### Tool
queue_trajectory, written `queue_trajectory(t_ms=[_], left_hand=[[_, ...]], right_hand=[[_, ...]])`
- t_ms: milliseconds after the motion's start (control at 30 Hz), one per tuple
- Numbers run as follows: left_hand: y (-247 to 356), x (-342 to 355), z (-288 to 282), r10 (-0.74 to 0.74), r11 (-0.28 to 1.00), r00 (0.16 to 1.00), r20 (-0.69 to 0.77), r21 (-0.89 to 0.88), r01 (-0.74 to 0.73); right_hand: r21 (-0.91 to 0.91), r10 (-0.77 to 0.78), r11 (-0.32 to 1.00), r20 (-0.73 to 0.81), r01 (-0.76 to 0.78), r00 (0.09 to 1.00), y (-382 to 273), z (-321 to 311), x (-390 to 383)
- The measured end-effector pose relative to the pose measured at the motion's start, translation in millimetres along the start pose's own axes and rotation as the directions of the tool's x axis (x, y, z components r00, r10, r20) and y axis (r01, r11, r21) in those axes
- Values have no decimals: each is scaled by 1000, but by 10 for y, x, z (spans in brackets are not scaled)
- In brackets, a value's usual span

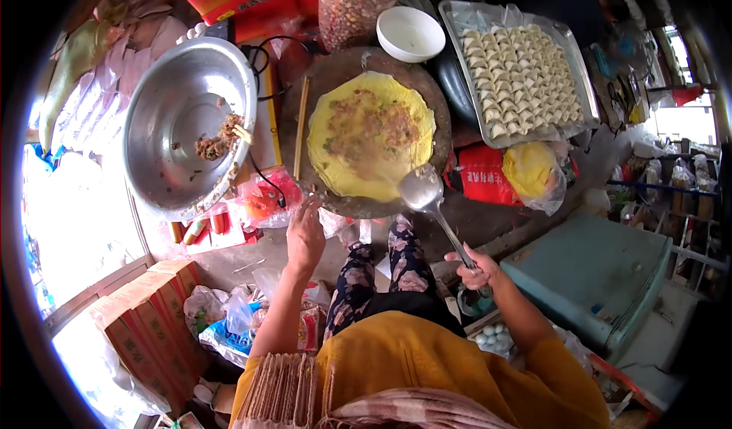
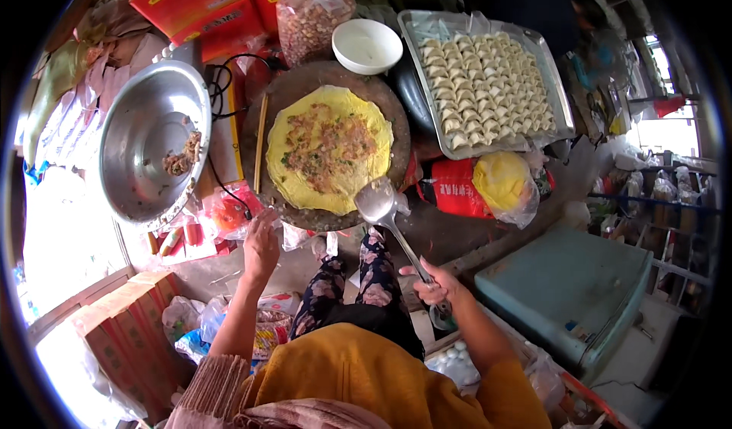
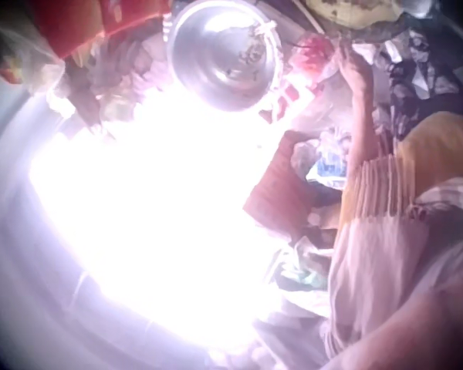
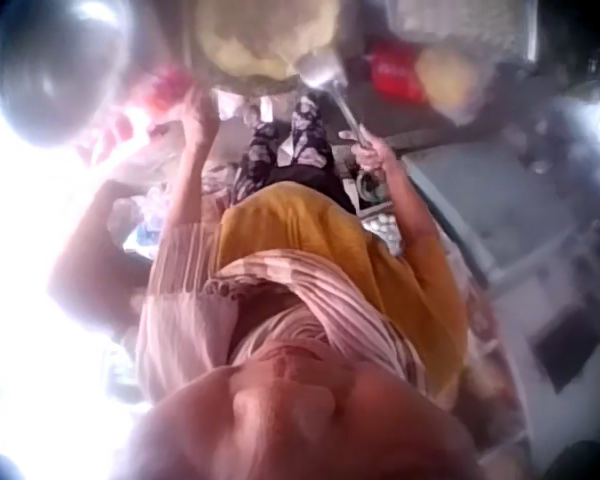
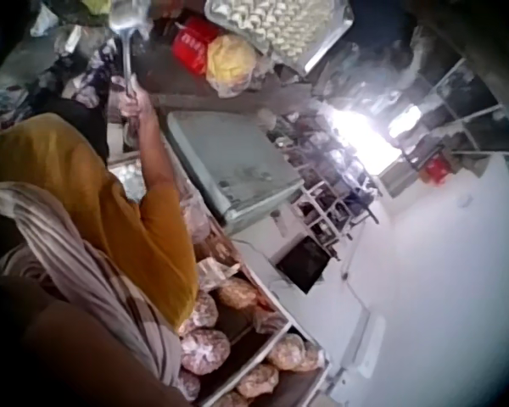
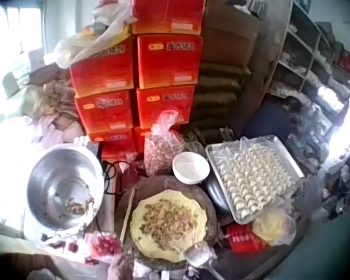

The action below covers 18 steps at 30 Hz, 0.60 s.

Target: The person prepares food by hand using a bowl, chopsticks, and a spatula. They stir ingredients in a bowl, retrieve a plastic bag from a shelf, and use a spatula to spread filling onto a yellow wrapper on a wooden board.

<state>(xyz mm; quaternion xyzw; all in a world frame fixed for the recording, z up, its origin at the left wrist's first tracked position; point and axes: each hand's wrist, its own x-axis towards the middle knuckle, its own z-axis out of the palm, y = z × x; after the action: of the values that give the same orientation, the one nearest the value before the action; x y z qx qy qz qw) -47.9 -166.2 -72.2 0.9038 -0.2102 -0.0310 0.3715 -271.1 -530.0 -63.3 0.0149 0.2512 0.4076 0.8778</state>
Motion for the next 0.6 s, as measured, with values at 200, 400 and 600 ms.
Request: queue_trajectory(t_ms=[200, 400, 600], left_hand=[[5, -175, -112, -48, 999, 998, -28, -15, 47], [-54, -506, -276, -146, 986, 983, -113, -102, 134], [-150, -650, -467, -284, 956, 930, -234, -147, 255]], right_hand=[[-786, -357, 614, -193, 74, 914, -538, 1787, 255], [-878, -57, 478, 9, 36, 998, -1374, 3037, 1419], [-900, 147, 411, -92, -145, 985, -1657, 3386, 2006]])
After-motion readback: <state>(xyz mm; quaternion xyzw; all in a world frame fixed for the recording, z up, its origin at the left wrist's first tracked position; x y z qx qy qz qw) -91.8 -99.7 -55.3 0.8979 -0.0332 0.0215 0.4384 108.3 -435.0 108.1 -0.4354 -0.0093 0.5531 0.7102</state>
